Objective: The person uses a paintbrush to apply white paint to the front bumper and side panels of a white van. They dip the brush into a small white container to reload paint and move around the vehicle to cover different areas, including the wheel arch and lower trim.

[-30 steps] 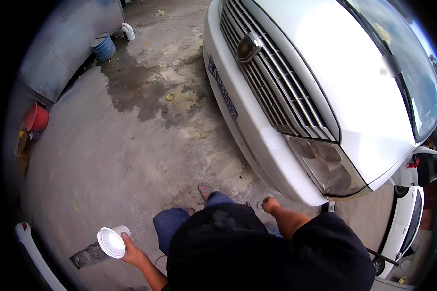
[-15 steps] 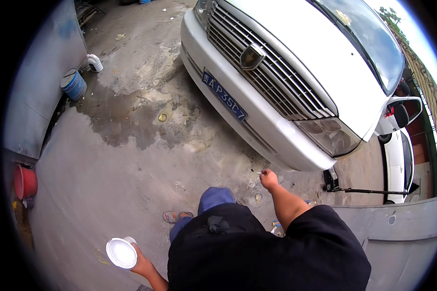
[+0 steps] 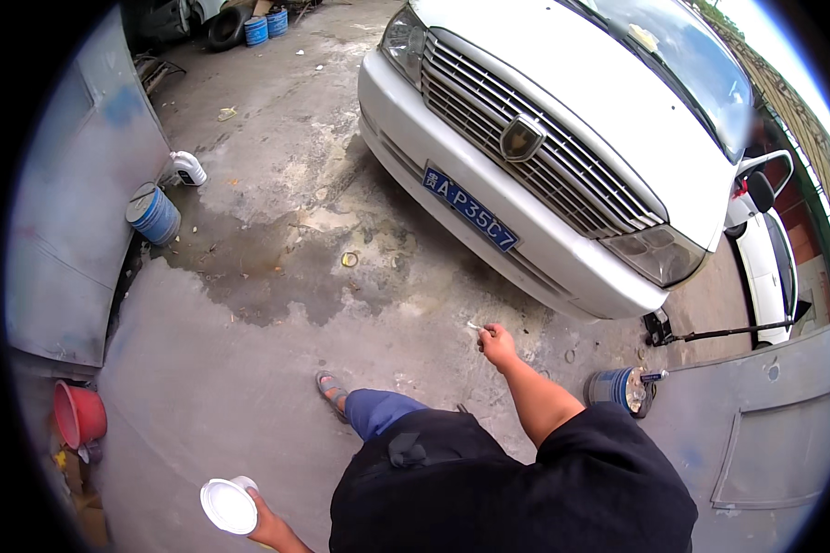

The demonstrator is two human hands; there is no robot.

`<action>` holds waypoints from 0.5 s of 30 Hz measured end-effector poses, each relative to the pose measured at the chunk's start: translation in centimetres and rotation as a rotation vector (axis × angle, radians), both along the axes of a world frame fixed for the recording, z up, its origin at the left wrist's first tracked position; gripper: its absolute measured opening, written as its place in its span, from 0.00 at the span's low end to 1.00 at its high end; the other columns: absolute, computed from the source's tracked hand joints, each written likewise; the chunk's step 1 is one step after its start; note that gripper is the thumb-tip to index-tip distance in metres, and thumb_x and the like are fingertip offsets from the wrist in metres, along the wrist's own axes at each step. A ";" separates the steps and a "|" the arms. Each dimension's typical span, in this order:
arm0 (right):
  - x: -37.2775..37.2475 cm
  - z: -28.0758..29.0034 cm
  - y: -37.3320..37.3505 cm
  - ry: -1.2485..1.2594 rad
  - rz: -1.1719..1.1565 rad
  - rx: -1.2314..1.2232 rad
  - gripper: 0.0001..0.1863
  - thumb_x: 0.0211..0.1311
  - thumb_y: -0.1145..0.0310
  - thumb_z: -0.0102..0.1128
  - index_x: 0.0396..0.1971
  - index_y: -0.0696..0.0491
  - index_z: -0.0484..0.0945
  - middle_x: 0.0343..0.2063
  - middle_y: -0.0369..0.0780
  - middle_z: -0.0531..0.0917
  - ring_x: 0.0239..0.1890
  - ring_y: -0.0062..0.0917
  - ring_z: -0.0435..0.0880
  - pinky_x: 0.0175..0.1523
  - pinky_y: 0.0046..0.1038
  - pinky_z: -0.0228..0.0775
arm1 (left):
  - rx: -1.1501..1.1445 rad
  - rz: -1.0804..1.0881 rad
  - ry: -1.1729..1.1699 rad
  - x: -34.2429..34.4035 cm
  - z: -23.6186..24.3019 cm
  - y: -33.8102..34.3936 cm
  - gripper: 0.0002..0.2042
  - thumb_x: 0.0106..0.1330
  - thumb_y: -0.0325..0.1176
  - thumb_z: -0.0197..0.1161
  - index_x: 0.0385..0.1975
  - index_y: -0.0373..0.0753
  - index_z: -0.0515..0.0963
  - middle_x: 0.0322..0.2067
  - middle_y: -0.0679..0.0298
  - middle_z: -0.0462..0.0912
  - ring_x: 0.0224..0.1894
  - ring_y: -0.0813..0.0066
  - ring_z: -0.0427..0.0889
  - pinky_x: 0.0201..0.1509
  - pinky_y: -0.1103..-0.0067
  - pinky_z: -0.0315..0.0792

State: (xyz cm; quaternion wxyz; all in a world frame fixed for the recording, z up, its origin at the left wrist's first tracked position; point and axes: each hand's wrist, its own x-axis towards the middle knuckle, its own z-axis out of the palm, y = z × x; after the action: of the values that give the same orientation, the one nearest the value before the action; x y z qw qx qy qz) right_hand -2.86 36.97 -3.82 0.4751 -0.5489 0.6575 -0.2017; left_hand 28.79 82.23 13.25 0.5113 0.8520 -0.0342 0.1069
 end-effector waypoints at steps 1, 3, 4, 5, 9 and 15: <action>1.8 -0.4 0.0 0.026 -0.005 0.030 0.16 0.59 0.66 0.55 0.43 0.61 0.73 0.28 0.42 0.82 0.27 0.24 0.80 0.33 0.26 0.73 | 0.000 0.000 -0.009 2.1 0.0 0.1 0.20 0.61 0.28 0.63 0.51 0.27 0.70 0.48 0.54 0.76 0.47 0.68 0.76 0.52 0.73 0.70; 6.2 -1.3 0.4 0.075 -0.005 0.098 0.18 0.59 0.64 0.55 0.44 0.61 0.73 0.31 0.45 0.83 0.29 0.26 0.82 0.35 0.28 0.74 | -0.021 0.022 -0.052 5.8 0.6 0.0 0.20 0.61 0.27 0.62 0.51 0.26 0.69 0.48 0.54 0.76 0.47 0.67 0.76 0.52 0.73 0.70; 8.0 -1.4 0.5 0.110 0.023 0.106 0.19 0.58 0.63 0.55 0.44 0.61 0.74 0.31 0.45 0.83 0.30 0.27 0.82 0.36 0.28 0.74 | -0.032 0.031 -0.065 6.9 1.1 -0.2 0.20 0.61 0.27 0.62 0.51 0.26 0.69 0.48 0.54 0.76 0.47 0.67 0.76 0.52 0.73 0.70; 9.8 -1.7 0.5 0.146 0.053 0.114 0.19 0.58 0.62 0.55 0.44 0.61 0.74 0.31 0.45 0.83 0.31 0.28 0.83 0.37 0.29 0.74 | -0.023 0.030 -0.034 8.3 1.7 -0.3 0.20 0.61 0.27 0.62 0.51 0.26 0.69 0.48 0.54 0.76 0.47 0.67 0.76 0.52 0.73 0.69; 18.1 -3.6 -0.8 0.294 0.231 0.013 0.20 0.58 0.59 0.54 0.42 0.60 0.74 0.31 0.46 0.84 0.36 0.34 0.83 0.44 0.32 0.72 | -0.043 0.028 0.046 14.8 2.9 -0.6 0.20 0.61 0.26 0.62 0.52 0.26 0.68 0.49 0.54 0.75 0.47 0.67 0.76 0.52 0.73 0.69; 33.6 2.3 -1.5 0.222 0.431 -0.109 0.19 0.58 0.59 0.55 0.44 0.58 0.75 0.30 0.43 0.84 0.33 0.30 0.83 0.40 0.29 0.73 | -0.090 0.063 0.007 21.7 4.1 -1.0 0.20 0.60 0.26 0.62 0.51 0.26 0.69 0.48 0.54 0.76 0.46 0.67 0.76 0.52 0.73 0.70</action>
State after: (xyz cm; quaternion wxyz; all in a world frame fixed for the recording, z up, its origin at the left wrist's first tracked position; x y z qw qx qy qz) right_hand 30.70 35.48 -1.53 0.4016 -0.7202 0.5615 -0.0690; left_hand 50.45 81.28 17.36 0.5457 0.8291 -0.0009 0.1216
